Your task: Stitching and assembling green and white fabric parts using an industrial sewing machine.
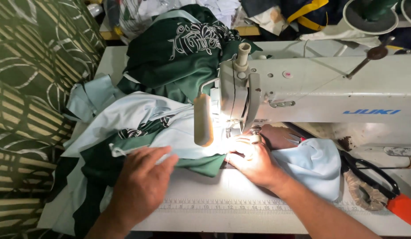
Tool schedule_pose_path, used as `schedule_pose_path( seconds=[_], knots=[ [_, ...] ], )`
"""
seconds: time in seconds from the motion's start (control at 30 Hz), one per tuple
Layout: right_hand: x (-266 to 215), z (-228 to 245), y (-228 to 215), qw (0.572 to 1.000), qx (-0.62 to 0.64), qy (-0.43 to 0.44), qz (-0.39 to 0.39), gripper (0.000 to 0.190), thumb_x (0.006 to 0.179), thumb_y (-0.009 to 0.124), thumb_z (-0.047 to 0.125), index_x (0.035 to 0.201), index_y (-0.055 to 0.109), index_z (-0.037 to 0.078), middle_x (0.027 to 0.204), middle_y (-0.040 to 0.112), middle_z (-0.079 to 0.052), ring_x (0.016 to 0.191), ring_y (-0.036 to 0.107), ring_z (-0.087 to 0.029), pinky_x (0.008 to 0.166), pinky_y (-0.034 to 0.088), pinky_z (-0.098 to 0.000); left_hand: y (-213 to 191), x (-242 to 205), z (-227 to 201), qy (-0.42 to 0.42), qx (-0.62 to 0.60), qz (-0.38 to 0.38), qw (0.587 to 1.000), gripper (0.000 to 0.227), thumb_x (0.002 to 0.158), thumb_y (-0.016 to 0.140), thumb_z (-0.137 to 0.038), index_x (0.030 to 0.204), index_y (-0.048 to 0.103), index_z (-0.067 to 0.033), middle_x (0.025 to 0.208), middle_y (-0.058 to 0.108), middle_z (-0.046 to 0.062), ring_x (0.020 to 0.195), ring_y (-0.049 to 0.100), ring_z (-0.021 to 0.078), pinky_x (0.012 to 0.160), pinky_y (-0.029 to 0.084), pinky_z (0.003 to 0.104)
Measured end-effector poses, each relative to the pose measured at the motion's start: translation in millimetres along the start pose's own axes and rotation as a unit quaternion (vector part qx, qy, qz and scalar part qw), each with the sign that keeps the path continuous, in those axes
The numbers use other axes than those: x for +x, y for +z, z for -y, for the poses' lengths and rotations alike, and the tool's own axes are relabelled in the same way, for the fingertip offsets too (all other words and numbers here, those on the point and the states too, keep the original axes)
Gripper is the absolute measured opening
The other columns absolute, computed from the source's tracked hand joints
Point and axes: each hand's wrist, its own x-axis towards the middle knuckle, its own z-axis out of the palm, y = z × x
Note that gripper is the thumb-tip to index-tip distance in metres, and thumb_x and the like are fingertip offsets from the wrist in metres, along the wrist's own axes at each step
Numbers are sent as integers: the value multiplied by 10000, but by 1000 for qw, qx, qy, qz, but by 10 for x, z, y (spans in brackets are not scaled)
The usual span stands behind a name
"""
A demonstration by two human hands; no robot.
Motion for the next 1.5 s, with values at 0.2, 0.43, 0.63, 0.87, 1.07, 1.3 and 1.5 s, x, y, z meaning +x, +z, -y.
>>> schedule_pose_path(
  seconds=[0.2, 0.43, 0.63, 0.87, 1.07, 1.3, 1.5],
  knots=[
    [-9, 0, -35, 998, -5, 61, 13, 165, 797, 728, 160, 633, 716, 147, 628, 629, 19, 667, 560, -186, 739, 439, -352, -45, 102, -35, -1, 248, -63, 967, 313, 973, 749, -141, 1266, 641, -127, 1243, 647, 98, 1051, 661, 283, 833, 521, 447],
    [-52, -36, -9, 1000, 4, -7, 8, 155, 845, 706, 147, 693, 680, 125, 668, 637, -6, 647, 561, -200, 714, 461, -355, 593, 1, -537, -68, 50, 75, 994, 453, 889, 647, -420, 1237, 585, -136, 979, 585, 87, 786, 550, 341, 658, 410, 492],
    [-14, 39, -46, 999, -31, -33, -20, 152, 797, 713, 160, 647, 684, 159, 624, 620, 19, 584, 524, -185, 649, 416, -360, 375, 336, -426, 35, 70, -25, 997, 192, 846, 623, -63, 998, 697, -154, 877, 650, -31, 812, 566, 245, 746, 367, 395],
    [-506, 479, -202, 958, -215, -159, 101, 247, 977, 484, 227, 1040, 672, 80, 1195, 679, -126, 1134, 612, -346, 1037, 404, -578, 423, 165, -771, 150, 0, 37, 988, 242, 954, 590, -189, 727, 525, -135, 713, 462, 35, 660, 440, 266, 629, 315, 420],
    [-588, 685, -247, 968, -160, -163, 100, 230, 1012, 431, 79, 1010, 630, -36, 1171, 669, -215, 1040, 625, -410, 956, 468, -571, 497, 355, -491, 43, -64, 42, 996, 278, 850, 630, -180, 1122, 687, -194, 1225, 642, 47, 1049, 583, 285, 933, 354, 487],
    [-552, 683, -261, 971, -140, -173, 90, 268, 980, 394, 37, 996, 649, -42, 1078, 647, -206, 1045, 605, -401, 962, 475, -561, 488, 615, -455, 98, -46, 42, 993, 154, 927, 530, -138, 807, 613, -186, 878, 636, -65, 830, 581, 231, 654, 331, 420],
    [-492, 721, -271, 973, -137, -166, 89, 238, 994, 389, 26, 933, 616, -14, 1050, 627, -195, 1034, 607, -380, 960, 484, -527, 561, 552, -360, 97, -102, 103, 985, 299, 805, 632, -167, 1100, 665, -140, 1189, 685, 50, 944, 625, 315, 645, 403, 510]
  ],
)
